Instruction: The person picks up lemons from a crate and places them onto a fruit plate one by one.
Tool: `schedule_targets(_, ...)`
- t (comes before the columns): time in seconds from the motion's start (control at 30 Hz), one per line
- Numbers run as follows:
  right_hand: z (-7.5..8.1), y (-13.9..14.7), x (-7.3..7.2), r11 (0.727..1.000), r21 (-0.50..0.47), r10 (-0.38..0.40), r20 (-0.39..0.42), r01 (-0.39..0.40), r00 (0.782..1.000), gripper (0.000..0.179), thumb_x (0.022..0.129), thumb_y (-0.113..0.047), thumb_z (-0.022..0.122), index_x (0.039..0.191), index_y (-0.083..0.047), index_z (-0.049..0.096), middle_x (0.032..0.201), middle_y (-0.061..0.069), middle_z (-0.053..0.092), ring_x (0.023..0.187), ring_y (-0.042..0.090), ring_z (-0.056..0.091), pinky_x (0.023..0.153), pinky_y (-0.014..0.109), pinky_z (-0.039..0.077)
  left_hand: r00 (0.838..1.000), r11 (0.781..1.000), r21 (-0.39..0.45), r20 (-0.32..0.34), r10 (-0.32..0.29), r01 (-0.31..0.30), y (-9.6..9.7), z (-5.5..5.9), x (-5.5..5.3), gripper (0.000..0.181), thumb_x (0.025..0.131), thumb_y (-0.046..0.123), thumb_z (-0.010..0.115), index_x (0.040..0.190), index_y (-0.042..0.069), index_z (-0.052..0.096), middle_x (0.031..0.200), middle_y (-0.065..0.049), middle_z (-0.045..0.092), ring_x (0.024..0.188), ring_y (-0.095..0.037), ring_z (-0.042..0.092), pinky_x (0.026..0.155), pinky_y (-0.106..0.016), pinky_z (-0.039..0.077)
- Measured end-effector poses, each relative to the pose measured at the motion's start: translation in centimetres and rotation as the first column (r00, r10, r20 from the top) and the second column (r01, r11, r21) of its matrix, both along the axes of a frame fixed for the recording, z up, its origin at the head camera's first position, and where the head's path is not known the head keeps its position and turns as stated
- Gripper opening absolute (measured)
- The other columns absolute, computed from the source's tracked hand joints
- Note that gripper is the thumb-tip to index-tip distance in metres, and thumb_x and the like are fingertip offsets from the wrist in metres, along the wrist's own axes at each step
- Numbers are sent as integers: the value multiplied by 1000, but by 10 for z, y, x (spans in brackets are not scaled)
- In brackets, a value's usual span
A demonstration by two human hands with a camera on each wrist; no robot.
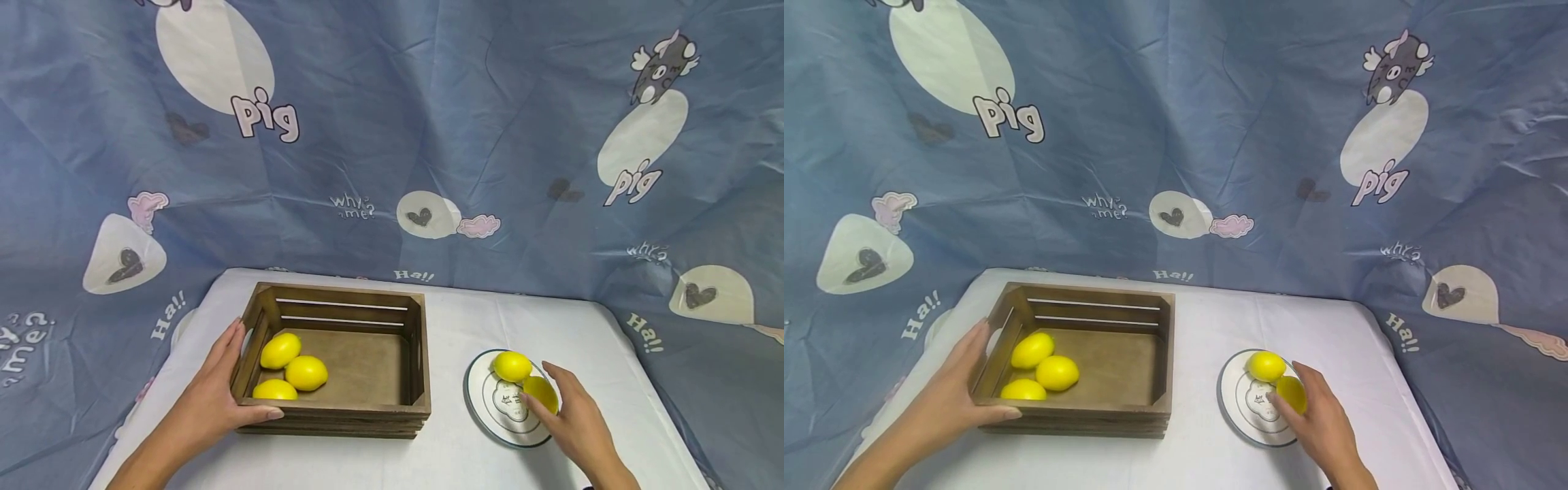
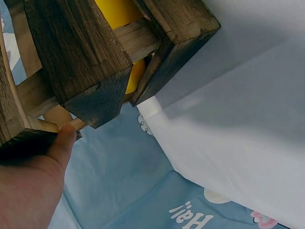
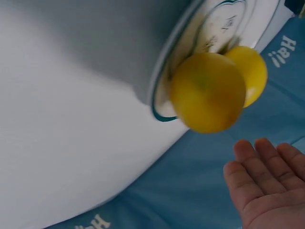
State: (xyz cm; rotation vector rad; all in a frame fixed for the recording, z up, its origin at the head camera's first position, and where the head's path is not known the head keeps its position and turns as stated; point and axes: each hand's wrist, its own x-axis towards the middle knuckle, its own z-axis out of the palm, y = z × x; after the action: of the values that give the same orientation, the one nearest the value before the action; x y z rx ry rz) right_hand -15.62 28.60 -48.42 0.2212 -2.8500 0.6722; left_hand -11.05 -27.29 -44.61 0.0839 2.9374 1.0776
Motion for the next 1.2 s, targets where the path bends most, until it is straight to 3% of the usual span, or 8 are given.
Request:
schedule_targets(0.37, 7, -17, 5, 999, -34, 31, 35, -29, 999, 67, 100, -46, 72, 148, -3, 53, 145, 18, 56, 128, 47, 56, 99, 69, 46, 1000, 1000, -9, 4, 3, -3, -1, -1, 0, 154, 64, 64, 93, 168, 10, -7, 174, -18, -6, 148, -58, 24, 105, -79, 33)
schedule_targets(0.6, 15, -33, 10, 999, 5, 39, 52, -39, 998, 70, 100, -52, 69, 149, -4, 52, 146, 17, 56, 129, 45, 57, 100, 68, 48, 1000, 1000, 4, -4, -1, 2, -1, 0, 0, 153, 65, 63, 93, 168, 8, -5, 174, -16, -7, 148, -58, 24, 105, -79, 33)
schedule_targets(0.9, 14, -52, 16, 990, 47, 138, -79, -135, 987, 68, 93, -42, 80, 145, -5, 56, 142, 14, 60, 129, 39, 59, 94, 63, 52, 1000, 1000, -2, -7, 0, 0, -2, 0, 1, 152, 66, 63, 93, 168, 8, -6, 174, -16, -7, 148, -58, 23, 104, -79, 33)
schedule_targets(1.2, 8, -67, 17, 976, 88, 209, -143, -198, 967, 73, 89, -42, 84, 149, -12, 55, 145, 11, 58, 128, 33, 61, 88, 57, 58, 1000, 1000, 8, -5, -2, 2, -1, 0, -1, 151, 66, 63, 93, 168, 9, -5, 174, -17, -6, 148, -58, 23, 104, -79, 33)
